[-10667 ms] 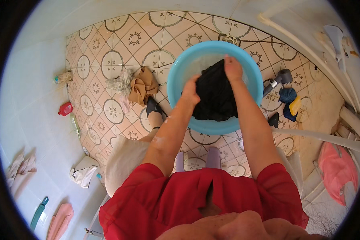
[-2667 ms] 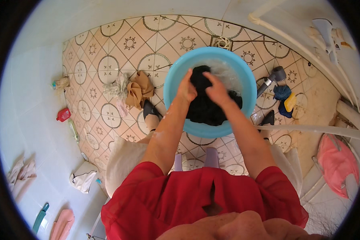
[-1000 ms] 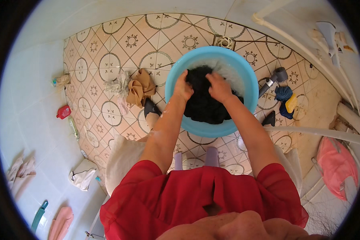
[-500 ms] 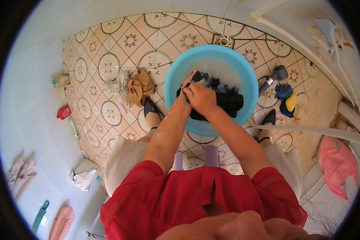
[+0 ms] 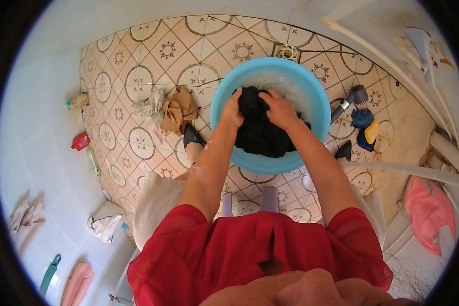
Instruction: The person hand washes a black garment in a blue plastic basin filled with soapy water. They repeatedly submerge, scrub, and wring the item, then lift it to inspect the fabric before returning it to the basin for further washing.
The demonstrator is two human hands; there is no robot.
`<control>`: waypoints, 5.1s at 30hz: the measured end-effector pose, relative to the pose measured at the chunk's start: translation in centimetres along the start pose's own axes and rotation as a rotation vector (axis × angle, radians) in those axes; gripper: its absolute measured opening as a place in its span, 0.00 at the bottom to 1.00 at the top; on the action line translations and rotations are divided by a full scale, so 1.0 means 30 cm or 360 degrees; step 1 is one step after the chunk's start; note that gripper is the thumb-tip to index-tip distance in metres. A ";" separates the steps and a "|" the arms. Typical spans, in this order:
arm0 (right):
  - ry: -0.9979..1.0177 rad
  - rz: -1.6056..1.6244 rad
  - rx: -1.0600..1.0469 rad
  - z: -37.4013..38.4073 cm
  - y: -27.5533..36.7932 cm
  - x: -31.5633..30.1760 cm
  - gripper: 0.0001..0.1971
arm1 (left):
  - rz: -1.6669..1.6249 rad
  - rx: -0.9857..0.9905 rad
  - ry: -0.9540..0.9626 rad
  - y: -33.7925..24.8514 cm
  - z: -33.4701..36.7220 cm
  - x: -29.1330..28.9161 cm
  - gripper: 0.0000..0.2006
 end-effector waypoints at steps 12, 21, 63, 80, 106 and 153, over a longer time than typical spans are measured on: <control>-0.0570 0.0422 -0.0441 -0.208 0.417 -0.105 0.10 | 0.0336 0.0221 0.0427 0.023 0.039 0.012 0.14; -0.0418 0.0340 0.0565 0.109 -0.056 -0.057 0.19 | 0.0055 -0.0254 -0.0207 0.061 0.013 0.017 0.16; -0.1021 0.1300 -0.0179 -0.740 0.556 -0.653 0.17 | 0.0324 0.0161 0.0963 0.057 -0.997 0.361 0.29; 0.0215 0.2175 -0.0857 -0.784 0.661 -0.858 0.28 | 0.0622 -0.0066 0.1527 0.133 -1.244 0.526 0.18; -0.0388 0.0731 -0.0276 -0.569 0.553 -0.720 0.07 | 0.1477 0.0582 0.0671 0.146 -0.954 0.455 0.19; -0.0687 0.2529 -0.0467 -1.012 0.249 -0.920 0.11 | 0.1755 0.0509 0.0814 0.030 -1.319 0.296 0.11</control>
Point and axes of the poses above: each hand's wrist, its own z-axis towards the middle knuckle, its own x-axis out of the palm, y = z × x, the point moved 7 cm from there along z, towards the middle knuckle, and after that the axes turned 3 degrees about -z, right-handed, at the moved point
